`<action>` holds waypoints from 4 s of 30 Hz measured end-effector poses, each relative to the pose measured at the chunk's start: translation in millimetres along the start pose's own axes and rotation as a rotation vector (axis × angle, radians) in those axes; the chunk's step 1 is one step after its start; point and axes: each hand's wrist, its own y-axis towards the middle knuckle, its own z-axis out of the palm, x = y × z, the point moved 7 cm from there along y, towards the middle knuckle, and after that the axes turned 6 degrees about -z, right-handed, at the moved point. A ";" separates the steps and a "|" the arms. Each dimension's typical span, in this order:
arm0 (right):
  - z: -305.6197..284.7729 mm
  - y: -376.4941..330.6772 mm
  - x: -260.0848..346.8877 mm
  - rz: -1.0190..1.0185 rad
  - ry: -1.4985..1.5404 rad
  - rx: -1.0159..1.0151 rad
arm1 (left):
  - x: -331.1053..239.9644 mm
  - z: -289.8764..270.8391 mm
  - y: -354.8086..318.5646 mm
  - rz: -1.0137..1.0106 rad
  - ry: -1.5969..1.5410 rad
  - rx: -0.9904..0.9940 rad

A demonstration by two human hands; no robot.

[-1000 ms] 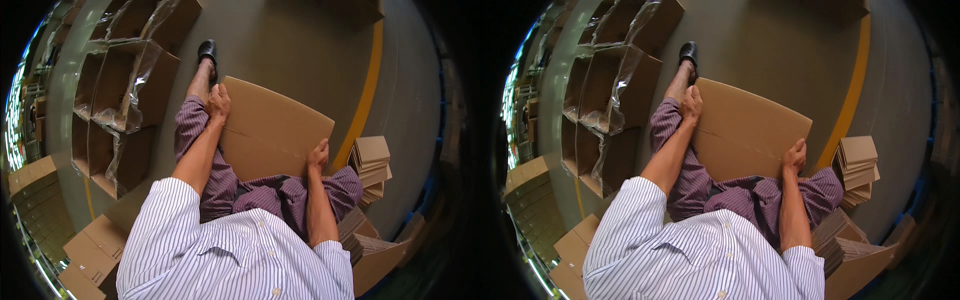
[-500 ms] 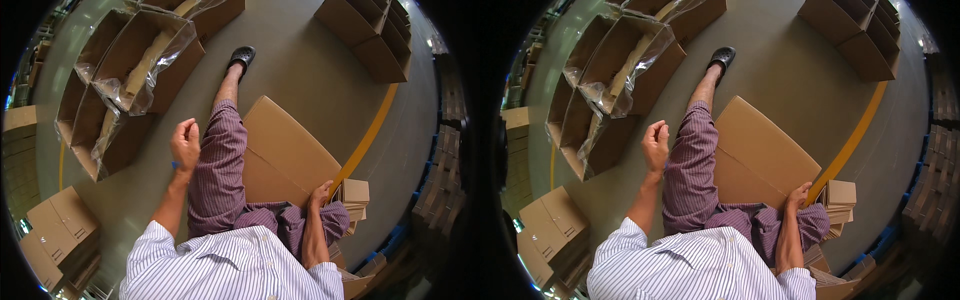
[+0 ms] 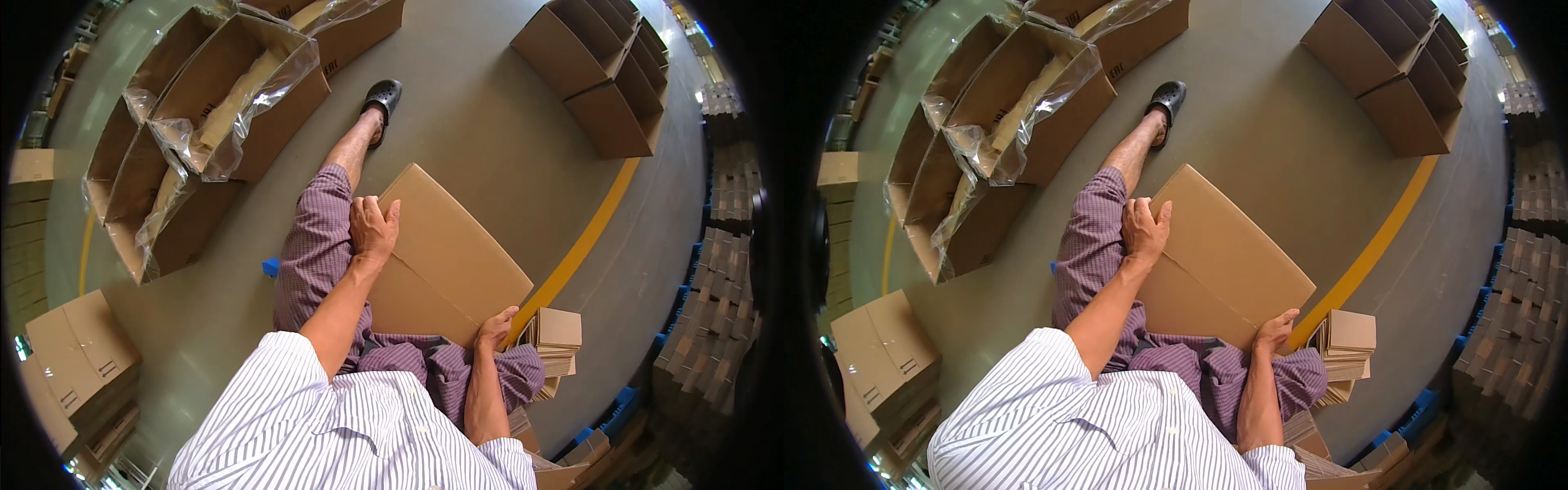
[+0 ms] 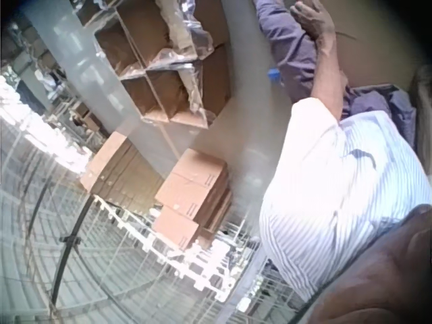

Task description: The person sits on the warehouse floor and assembles flat cardboard sheets into boxes, then seals them with packing tape using a handheld dispenser. The person repeats this process for multiple boxes, placing finished units aside.

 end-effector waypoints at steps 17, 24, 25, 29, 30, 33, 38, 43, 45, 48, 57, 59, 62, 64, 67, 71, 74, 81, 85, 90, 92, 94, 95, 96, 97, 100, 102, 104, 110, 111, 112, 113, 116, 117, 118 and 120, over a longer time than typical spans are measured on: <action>-5.8 -3.5 -12.8 0.014 -0.036 -0.114 | -6.3 16.3 3.6 0.140 0.104 -0.007; -8.7 8.5 -20.8 -0.060 -0.051 -0.054 | 22.2 26.8 0.7 -0.076 -0.045 0.461; -9.3 7.5 -16.1 -0.059 -0.044 -0.046 | 27.5 27.7 -0.9 -0.088 -0.075 0.484; -11.8 5.1 -7.4 -0.068 -0.048 -0.058 | 30.1 27.2 -3.9 -0.010 -0.076 0.542; -12.3 2.9 -5.0 -0.085 -0.036 -0.073 | 31.0 26.6 -6.7 0.008 -0.043 0.524; -14.0 -3.0 4.6 -0.104 -0.087 -0.109 | 28.8 24.6 -14.7 0.040 0.036 0.479; -12.8 15.7 -23.2 -0.187 -0.159 -0.072 | 12.1 18.5 -19.1 0.050 0.085 0.443; -14.3 9.0 -0.5 -0.305 -0.265 -0.121 | -11.8 38.7 -72.4 0.444 0.336 0.501; -12.4 10.3 3.1 -0.472 -0.387 -0.197 | -17.8 36.7 -102.6 0.460 0.370 0.628; 5.0 -14.2 46.2 -0.723 -0.621 -0.175 | -14.7 37.0 -117.7 0.474 0.421 0.650; 57.3 -59.3 78.9 -0.936 -0.693 0.011 | -20.9 -113.4 -31.2 0.015 -0.776 1.276; 56.7 -63.0 82.8 -0.944 -0.661 0.013 | 48.5 -135.2 -20.8 -0.346 -1.352 1.211; 51.6 -68.2 86.6 -0.930 -0.636 0.039 | 198.4 -116.7 -14.8 -0.863 -0.846 0.963; 50.3 -69.3 89.0 -0.928 -0.634 0.076 | 294.0 -84.3 -51.7 -1.051 -0.475 0.819; 48.4 -60.2 92.8 -0.854 -0.613 0.108 | 389.2 -35.5 -125.6 -1.262 -0.249 0.752; 38.8 -46.0 76.8 -0.675 -0.567 -0.055 | 420.4 -2.0 -145.2 -1.359 -0.303 0.640; 28.0 -40.9 52.7 -0.534 -0.571 -0.208 | 424.6 6.7 -138.0 -1.422 -0.433 0.604; 6.7 -33.2 17.1 -0.190 -0.310 -0.278 | 418.8 -5.4 -120.1 -1.560 -0.754 0.446; -5.6 -41.1 -12.6 0.059 -0.214 -0.130 | 384.8 -37.3 -81.2 -1.530 -0.852 0.334; -1.6 -43.8 -29.9 0.006 -0.070 -0.083 | 302.8 -122.6 26.5 -0.797 -0.598 0.053; 1.0 -42.9 -41.0 -0.036 0.088 -0.047 | 202.9 -162.1 61.4 -0.640 -0.692 0.011; 2.0 -41.4 -47.4 -0.058 0.244 0.031 | 155.7 -182.0 105.1 -0.467 -0.884 0.175; 5.3 -40.2 -47.7 -0.054 0.319 0.052 | 117.8 -186.9 116.7 -0.370 -1.047 0.302; 6.2 -41.0 -43.6 -0.055 0.395 0.072 | 99.4 -188.4 129.1 -0.251 -1.036 0.493; 6.1 -41.3 -39.5 -0.056 0.473 0.091 | 79.0 -190.7 137.8 -0.132 -1.012 0.685; 12.5 -39.8 -34.5 -0.029 0.634 0.125 | -11.6 -149.6 86.3 0.069 -1.115 1.335; 25.1 -27.0 -60.5 -0.062 0.601 0.058 | -120.0 -102.7 -12.7 0.060 -0.760 1.463; 36.0 -21.4 -64.1 -0.087 0.570 0.031 | -138.6 -52.1 -58.1 0.069 -0.568 1.564; 33.6 -16.1 -51.9 -0.078 0.504 0.050 | -153.7 57.3 -123.9 0.246 -0.207 1.875; 32.6 -16.3 -49.7 -0.078 0.488 0.032 | -149.5 66.7 -124.7 0.264 -0.171 1.893; 31.9 -16.6 -46.5 -0.080 0.471 0.016 | -144.4 75.5 -123.8 0.282 -0.136 1.907; 29.0 -17.2 -46.8 -0.077 0.445 0.000 | -144.1 81.2 -128.5 0.297 -0.103 1.930; 16.5 -23.0 -44.5 -0.101 0.397 -0.157 | -143.5 83.6 -130.2 0.317 -0.049 1.926; 8.9 -28.8 -43.5 -0.126 0.400 -0.288 | -146.3 83.7 -133.2 0.328 -0.029 1.926; 1.5 -35.5 -42.4 -0.152 0.402 -0.418 | -150.3 83.9 -136.6 0.329 -0.035 1.938; -16.7 -51.8 -20.1 -0.176 0.416 -0.424 | -143.6 85.1 -127.8 0.339 -0.027 1.925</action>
